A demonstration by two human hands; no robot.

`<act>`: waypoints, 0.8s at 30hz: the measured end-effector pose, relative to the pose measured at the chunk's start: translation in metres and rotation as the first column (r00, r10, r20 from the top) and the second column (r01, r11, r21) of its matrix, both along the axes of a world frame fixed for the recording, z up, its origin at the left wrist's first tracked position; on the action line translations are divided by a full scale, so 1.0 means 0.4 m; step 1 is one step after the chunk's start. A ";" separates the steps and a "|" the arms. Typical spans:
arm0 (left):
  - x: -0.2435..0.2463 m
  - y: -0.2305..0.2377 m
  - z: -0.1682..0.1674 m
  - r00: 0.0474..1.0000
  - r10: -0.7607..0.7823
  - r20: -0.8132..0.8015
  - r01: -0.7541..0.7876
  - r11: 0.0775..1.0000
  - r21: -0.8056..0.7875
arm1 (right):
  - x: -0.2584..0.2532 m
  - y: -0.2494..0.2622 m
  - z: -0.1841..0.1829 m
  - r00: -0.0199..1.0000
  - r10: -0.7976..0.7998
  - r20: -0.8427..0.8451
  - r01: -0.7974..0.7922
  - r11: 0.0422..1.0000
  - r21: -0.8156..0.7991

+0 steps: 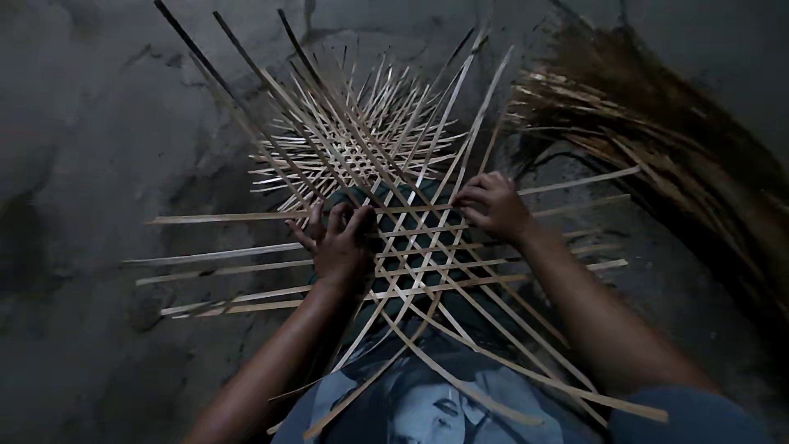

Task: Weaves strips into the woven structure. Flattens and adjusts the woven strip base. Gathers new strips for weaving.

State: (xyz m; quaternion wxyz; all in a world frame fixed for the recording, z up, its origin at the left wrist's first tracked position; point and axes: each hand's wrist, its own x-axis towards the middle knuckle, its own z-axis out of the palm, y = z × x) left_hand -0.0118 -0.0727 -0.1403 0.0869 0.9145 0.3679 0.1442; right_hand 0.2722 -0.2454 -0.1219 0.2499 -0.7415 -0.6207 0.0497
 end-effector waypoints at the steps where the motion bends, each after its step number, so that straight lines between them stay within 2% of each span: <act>1: -0.004 0.000 0.003 1.000 -0.002 -0.004 0.002 1.000 -0.004 | -0.038 0.010 0.007 0.999 -0.026 0.047 0.025 1.000 0.019; 4: -0.019 -0.005 0.005 1.000 0.000 -0.016 0.000 1.000 0.006 | -0.180 0.041 -0.005 0.993 -0.088 0.079 0.088 0.996 0.006; 7: -0.034 -0.015 -0.004 1.000 0.016 0.005 -0.016 1.000 0.026 | -0.260 0.047 -0.045 0.990 -0.143 0.016 0.143 0.990 0.014; 10: -0.038 -0.016 -0.017 0.998 0.034 0.047 -0.036 0.999 0.041 | -0.265 0.042 -0.069 0.982 -0.182 -0.046 0.185 0.980 0.072; 24: -0.031 -0.018 -0.057 0.992 0.033 0.124 -0.053 0.986 0.157 | -0.268 0.031 -0.091 0.969 -0.247 -0.010 0.246 0.963 0.113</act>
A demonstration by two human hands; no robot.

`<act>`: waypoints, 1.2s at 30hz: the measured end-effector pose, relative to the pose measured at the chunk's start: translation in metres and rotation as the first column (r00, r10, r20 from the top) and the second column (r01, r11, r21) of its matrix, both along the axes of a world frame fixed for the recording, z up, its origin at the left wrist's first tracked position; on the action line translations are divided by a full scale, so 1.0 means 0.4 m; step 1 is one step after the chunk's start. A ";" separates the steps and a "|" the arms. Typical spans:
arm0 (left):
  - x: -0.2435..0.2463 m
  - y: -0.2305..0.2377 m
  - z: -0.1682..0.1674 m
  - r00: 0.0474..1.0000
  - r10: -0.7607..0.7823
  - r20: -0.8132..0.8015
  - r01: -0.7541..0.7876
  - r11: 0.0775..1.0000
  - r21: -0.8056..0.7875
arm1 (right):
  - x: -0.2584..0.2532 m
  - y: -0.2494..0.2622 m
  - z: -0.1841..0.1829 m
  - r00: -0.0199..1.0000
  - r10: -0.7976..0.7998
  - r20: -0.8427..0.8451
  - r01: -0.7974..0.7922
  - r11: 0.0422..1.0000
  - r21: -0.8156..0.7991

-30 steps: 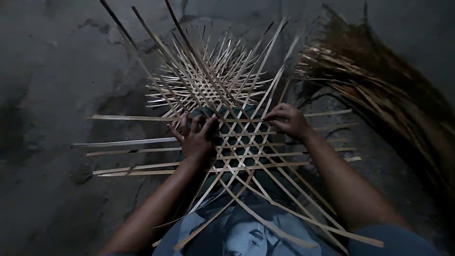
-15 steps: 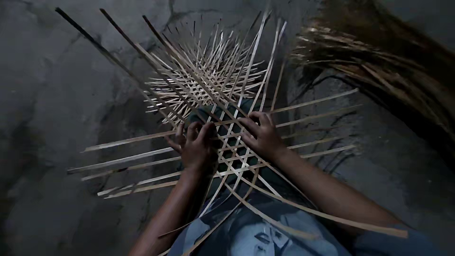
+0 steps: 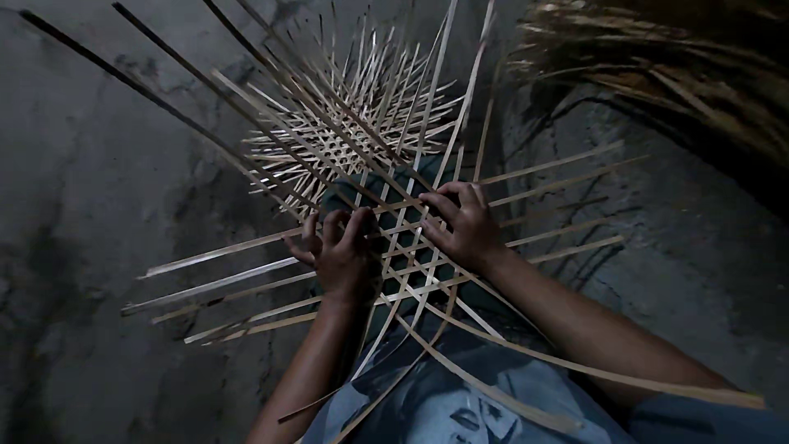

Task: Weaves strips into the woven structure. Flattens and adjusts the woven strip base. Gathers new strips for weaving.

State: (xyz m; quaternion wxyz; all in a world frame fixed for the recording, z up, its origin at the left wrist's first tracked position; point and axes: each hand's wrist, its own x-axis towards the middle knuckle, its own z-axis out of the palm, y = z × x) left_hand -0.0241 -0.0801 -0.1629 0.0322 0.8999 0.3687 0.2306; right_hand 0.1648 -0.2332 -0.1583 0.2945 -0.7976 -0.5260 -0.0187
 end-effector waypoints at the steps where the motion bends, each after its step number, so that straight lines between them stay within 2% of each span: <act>1: 0.001 -0.002 0.000 1.000 0.000 -0.010 0.000 1.000 -0.006 | 0.001 0.000 -0.001 1.000 -0.001 -0.002 0.001 1.000 -0.002; 9: 0.002 -0.008 0.010 0.997 0.017 -0.071 -0.018 1.000 -0.021 | 0.012 0.005 0.004 1.000 -0.004 -0.007 0.004 0.999 -0.045; 13: 0.004 -0.006 0.012 0.999 0.014 -0.030 -0.014 1.000 -0.028 | 0.027 0.002 0.004 0.993 -0.023 -0.115 0.032 0.997 0.070; 18: 0.003 -0.006 0.025 0.999 -0.002 -0.048 -0.001 0.998 -0.062 | 0.028 0.009 0.016 0.969 -0.116 -0.217 0.133 0.989 0.068; 23: 0.001 -0.007 0.033 0.999 0.003 -0.054 -0.004 1.000 -0.027 | 0.024 0.017 0.009 0.976 -0.115 -0.185 0.133 0.987 0.088; 25: 0.006 -0.005 0.062 0.997 -0.006 -0.080 0.003 0.999 -0.040 | 0.036 0.017 0.028 0.964 -0.086 -0.251 0.095 0.995 0.027; 28: 0.048 0.013 0.149 0.990 -0.132 -0.050 0.119 0.970 -0.214 | 0.104 0.031 0.107 0.889 -0.048 -0.456 -0.049 0.979 -0.198; 29: 0.074 0.020 0.178 0.977 -0.212 0.010 0.204 0.927 -0.315 | 0.127 0.042 0.132 0.859 -0.044 -0.511 -0.109 0.957 -0.267; 30: 0.106 0.029 0.193 0.952 -0.278 0.127 0.305 0.843 -0.444 | 0.147 0.054 0.150 0.838 -0.042 -0.543 -0.163 0.932 -0.324; 31: 0.144 0.036 0.185 0.902 -0.294 0.315 0.427 0.705 -0.566 | 0.162 0.066 0.160 0.827 -0.035 -0.562 -0.208 0.909 -0.362; 32: 0.185 0.037 0.169 0.834 -0.215 0.509 0.542 0.497 -0.678 | 0.173 0.075 0.161 0.814 -0.021 -0.580 -0.240 0.898 -0.369; 33: 0.223 0.033 0.159 0.789 -0.094 0.607 0.605 0.293 -0.740 | 0.181 0.078 0.154 0.798 -0.007 -0.603 -0.258 0.900 -0.351; 34: 0.255 0.030 0.147 0.796 -0.031 0.604 0.599 0.183 -0.780 | 0.188 0.075 0.139 0.778 0.016 -0.629 -0.261 0.918 -0.299; 35: 0.280 0.032 0.134 0.846 -0.078 0.527 0.531 0.197 -0.824 | 0.190 0.067 0.124 0.749 0.032 -0.662 -0.252 0.937 -0.240; 36: 0.300 0.037 0.121 0.904 -0.210 0.373 0.423 0.308 -0.852 | 0.189 0.055 0.107 0.714 0.043 -0.699 -0.233 0.956 -0.179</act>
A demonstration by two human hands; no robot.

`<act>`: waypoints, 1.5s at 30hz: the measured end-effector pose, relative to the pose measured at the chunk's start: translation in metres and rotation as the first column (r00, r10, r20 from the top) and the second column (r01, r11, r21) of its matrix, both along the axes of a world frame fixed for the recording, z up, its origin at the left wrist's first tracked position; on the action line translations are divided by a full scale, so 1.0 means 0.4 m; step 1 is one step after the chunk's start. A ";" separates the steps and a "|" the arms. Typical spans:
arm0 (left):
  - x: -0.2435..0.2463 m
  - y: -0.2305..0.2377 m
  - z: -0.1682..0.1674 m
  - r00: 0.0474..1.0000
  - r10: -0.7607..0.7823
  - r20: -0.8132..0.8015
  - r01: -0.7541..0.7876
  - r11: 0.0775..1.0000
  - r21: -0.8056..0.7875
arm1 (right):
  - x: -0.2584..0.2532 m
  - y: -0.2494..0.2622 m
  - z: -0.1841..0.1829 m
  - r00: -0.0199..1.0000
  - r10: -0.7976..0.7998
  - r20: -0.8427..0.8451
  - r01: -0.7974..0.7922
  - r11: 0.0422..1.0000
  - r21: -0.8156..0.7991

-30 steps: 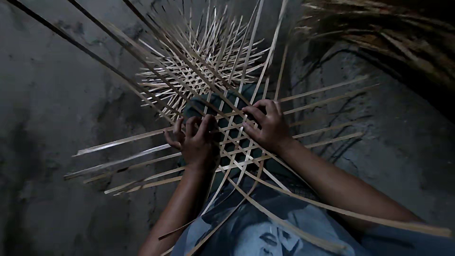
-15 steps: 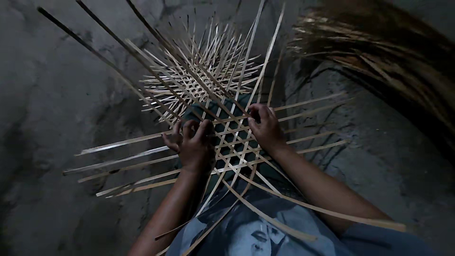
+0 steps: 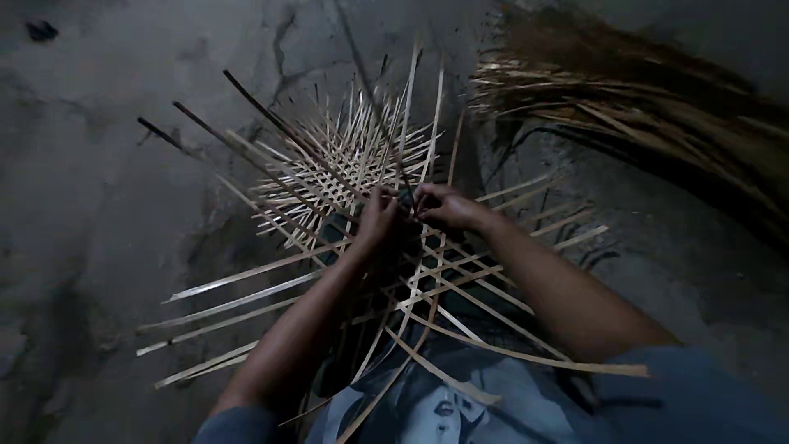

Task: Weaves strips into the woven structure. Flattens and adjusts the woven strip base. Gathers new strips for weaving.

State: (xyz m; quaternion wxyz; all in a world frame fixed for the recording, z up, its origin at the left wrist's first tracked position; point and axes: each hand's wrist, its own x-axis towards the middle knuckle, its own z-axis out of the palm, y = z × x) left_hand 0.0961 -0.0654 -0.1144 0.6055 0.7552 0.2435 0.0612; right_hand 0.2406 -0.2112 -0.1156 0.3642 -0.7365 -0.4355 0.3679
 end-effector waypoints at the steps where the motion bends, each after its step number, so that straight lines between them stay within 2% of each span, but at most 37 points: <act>1: 0.019 0.003 -0.006 0.987 -0.071 -0.144 0.094 0.982 0.164 | -0.003 -0.012 -0.015 0.998 -0.032 -0.054 0.035 0.998 0.056; 2: 0.035 0.005 -0.008 0.964 -0.119 -0.237 0.174 0.958 0.228 | -0.006 -0.022 -0.036 0.993 -0.063 -0.098 0.074 0.990 0.119; 3: 0.045 0.010 -0.007 0.948 -0.162 -0.273 0.221 0.954 0.203 | -0.007 -0.030 -0.057 0.988 -0.090 -0.122 0.109 0.981 0.161; 4: 0.045 0.019 -0.009 0.948 -0.194 -0.252 0.227 0.968 0.110 | -0.009 -0.036 -0.074 0.984 -0.119 -0.131 0.143 0.972 0.187; 6: 0.025 0.041 -0.015 0.975 -0.206 -0.082 0.193 0.970 -0.145 | -0.018 -0.038 -0.089 0.973 -0.178 -0.146 0.204 0.960 0.191; 7: 0.013 0.049 -0.022 0.981 -0.191 0.012 0.189 0.957 -0.218 | -0.026 -0.032 -0.085 0.966 -0.219 -0.141 0.241 0.955 0.173; 9: -0.003 0.053 -0.035 0.980 -0.157 0.126 0.181 0.961 -0.211 | -0.047 -0.010 -0.065 0.950 -0.309 -0.050 0.313 0.944 0.104; 11: -0.018 0.037 -0.024 0.989 -0.113 0.096 0.123 0.987 -0.107 | -0.073 0.007 -0.040 0.933 -0.356 0.053 0.354 0.934 0.051; 13: -0.034 0.030 -0.002 0.995 -0.067 0.074 0.070 0.997 -0.037 | -0.089 0.011 -0.023 0.920 -0.345 0.188 0.337 0.939 0.075; 15: -0.050 0.035 0.027 0.992 -0.028 0.127 0.032 0.999 -0.027 | -0.108 0.013 -0.002 0.871 -0.296 0.392 0.276 0.955 0.107; 17: -0.080 0.046 0.045 0.984 0.057 0.166 -0.041 0.995 -0.096 | -0.130 0.016 -0.008 0.778 -0.210 0.593 0.142 0.977 0.161; 19: -0.110 0.063 0.030 0.970 0.136 0.201 -0.100 0.978 -0.181 | -0.141 0.018 -0.023 0.721 -0.141 0.678 0.026 0.984 0.176; 21: -0.126 0.071 0.010 0.960 0.178 0.216 -0.135 0.971 -0.196 | -0.127 0.019 -0.030 0.752 -0.132 0.646 -0.018 0.975 0.221; 22: -0.129 0.068 0.008 0.964 0.173 0.202 -0.144 0.978 -0.151 | -0.113 0.016 -0.029 0.798 -0.139 0.587 -0.011 0.970 0.245; 24: -0.129 0.057 0.010 0.977 0.122 0.173 -0.111 0.991 -0.068 | -0.089 -0.001 -0.023 0.907 -0.169 0.387 0.072 0.965 0.254; 26: -0.123 0.040 0.019 0.987 0.081 0.141 -0.075 0.996 -0.046 | -0.073 -0.014 -0.026 0.963 -0.217 0.160 0.178 0.957 0.228; 27: -0.119 0.034 0.023 0.990 0.066 0.122 -0.060 0.997 -0.046 | -0.071 -0.017 -0.029 0.967 -0.242 0.084 0.218 0.950 0.222; 30: -0.085 0.041 0.009 0.996 0.011 0.091 -0.012 1.000 0.008 | -0.065 -0.010 -0.036 0.953 -0.302 0.005 0.296 0.939 0.177; 33: -0.037 0.040 0.006 0.993 -0.117 0.001 0.116 0.989 0.090 | -0.044 0.002 -0.026 0.946 -0.312 -0.091 0.318 0.946 0.064; 36: 0.003 0.023 0.018 0.972 -0.235 -0.031 0.235 0.971 0.029 | -0.032 0.019 -0.020 0.936 -0.325 -0.135 0.321 0.946 -0.052; 39: -0.002 0.021 0.034 0.985 -0.174 -0.003 0.173 0.981 -0.083 | -0.038 0.022 -0.005 0.927 -0.365 -0.090 0.357 0.929 -0.094; 42: -0.048 0.056 0.049 0.998 0.008 0.064 -0.002 0.996 -0.093 | -0.066 0.011 0.011 0.919 -0.357 0.164 0.360 0.933 0.017; 45: -0.101 0.091 0.023 0.970 0.163 0.179 -0.120 0.966 -0.229 | -0.114 0.025 0.037 0.882 -0.196 0.429 0.157 0.980 0.126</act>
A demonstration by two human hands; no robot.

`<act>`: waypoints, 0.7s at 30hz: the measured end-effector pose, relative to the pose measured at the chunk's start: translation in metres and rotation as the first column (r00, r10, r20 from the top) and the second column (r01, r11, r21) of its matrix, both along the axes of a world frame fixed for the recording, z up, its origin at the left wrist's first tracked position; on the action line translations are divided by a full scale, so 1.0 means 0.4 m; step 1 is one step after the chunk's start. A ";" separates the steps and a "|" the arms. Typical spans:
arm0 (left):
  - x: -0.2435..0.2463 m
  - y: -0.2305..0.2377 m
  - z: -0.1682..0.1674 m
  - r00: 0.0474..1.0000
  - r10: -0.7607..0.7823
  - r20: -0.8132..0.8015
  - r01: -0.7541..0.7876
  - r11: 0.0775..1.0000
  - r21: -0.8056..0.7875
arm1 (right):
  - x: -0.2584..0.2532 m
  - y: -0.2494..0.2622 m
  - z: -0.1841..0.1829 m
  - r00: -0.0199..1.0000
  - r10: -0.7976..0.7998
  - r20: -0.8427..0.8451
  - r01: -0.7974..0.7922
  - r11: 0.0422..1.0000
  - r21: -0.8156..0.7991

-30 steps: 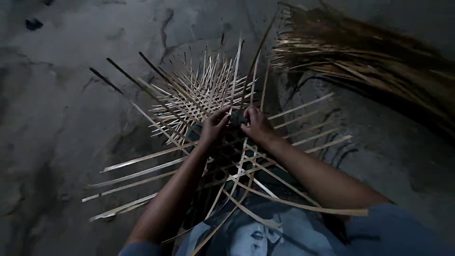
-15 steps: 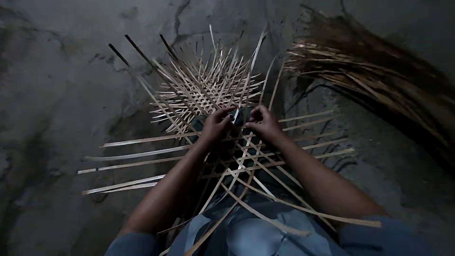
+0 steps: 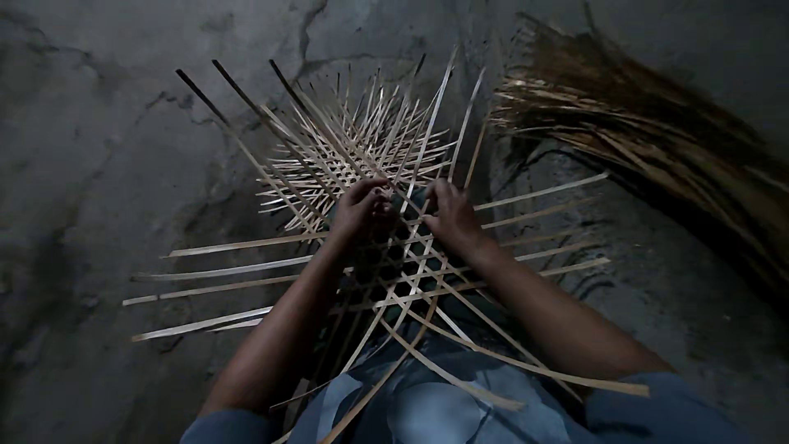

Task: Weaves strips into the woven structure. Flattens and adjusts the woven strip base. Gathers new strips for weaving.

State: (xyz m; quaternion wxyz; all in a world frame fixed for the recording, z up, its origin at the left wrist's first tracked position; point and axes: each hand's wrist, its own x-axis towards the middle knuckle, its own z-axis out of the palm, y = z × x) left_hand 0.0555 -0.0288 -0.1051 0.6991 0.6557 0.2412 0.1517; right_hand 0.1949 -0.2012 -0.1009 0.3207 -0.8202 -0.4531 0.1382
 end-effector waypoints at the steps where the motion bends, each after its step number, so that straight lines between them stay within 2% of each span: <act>1: -0.013 0.002 -0.016 0.999 0.037 0.034 -0.035 0.997 -0.066 | -0.013 0.015 0.001 0.996 0.086 0.028 -0.085 0.996 -0.030; 3: -0.031 0.005 -0.040 0.993 0.110 0.031 -0.102 0.974 -0.203 | -0.032 0.054 0.007 0.977 0.210 -0.032 -0.212 0.956 -0.205; 5: -0.034 0.009 -0.040 0.975 0.220 -0.001 -0.208 0.919 -0.336 | -0.024 0.086 0.018 0.961 0.259 -0.099 -0.277 0.897 -0.344; 7: -0.032 0.016 -0.035 0.967 0.253 -0.026 -0.245 0.897 -0.367 | 0.009 0.101 0.024 0.938 0.275 -0.212 -0.335 0.873 -0.354; 8: -0.033 0.019 -0.039 0.977 0.211 -0.032 -0.211 0.930 -0.300 | 0.028 0.100 0.027 0.913 0.287 -0.290 -0.376 0.869 -0.322; 10: -0.031 0.016 -0.046 0.992 0.023 -0.122 -0.016 0.998 0.059 | 0.058 0.084 0.019 0.852 0.322 -0.414 -0.431 0.879 -0.204; 11: -0.021 0.007 -0.035 0.968 -0.068 -0.242 0.140 0.945 0.295 | 0.066 0.071 0.006 0.823 0.345 -0.452 -0.434 0.894 -0.109; 12: -0.008 -0.009 -0.017 0.922 -0.118 -0.368 0.292 0.838 0.462 | 0.068 0.055 -0.008 0.806 0.356 -0.473 -0.413 0.910 -0.020; 13: 0.005 -0.029 -0.003 0.882 -0.133 -0.453 0.396 0.731 0.556 | 0.062 0.039 -0.020 0.809 0.350 -0.472 -0.376 0.926 0.042; 15: 0.025 -0.053 0.002 0.847 -0.127 -0.517 0.478 0.607 0.634 | 0.046 0.014 -0.035 0.833 0.319 -0.453 -0.303 0.947 0.110; 18: 0.041 -0.061 0.001 0.819 -0.095 -0.566 0.495 0.615 0.613 | 0.033 -0.003 -0.063 0.836 0.287 -0.468 -0.208 0.955 0.213; 21: 0.048 -0.072 0.000 0.796 -0.073 -0.601 0.504 0.630 0.590 | 0.033 -0.006 -0.076 0.829 0.299 -0.473 -0.193 0.946 0.258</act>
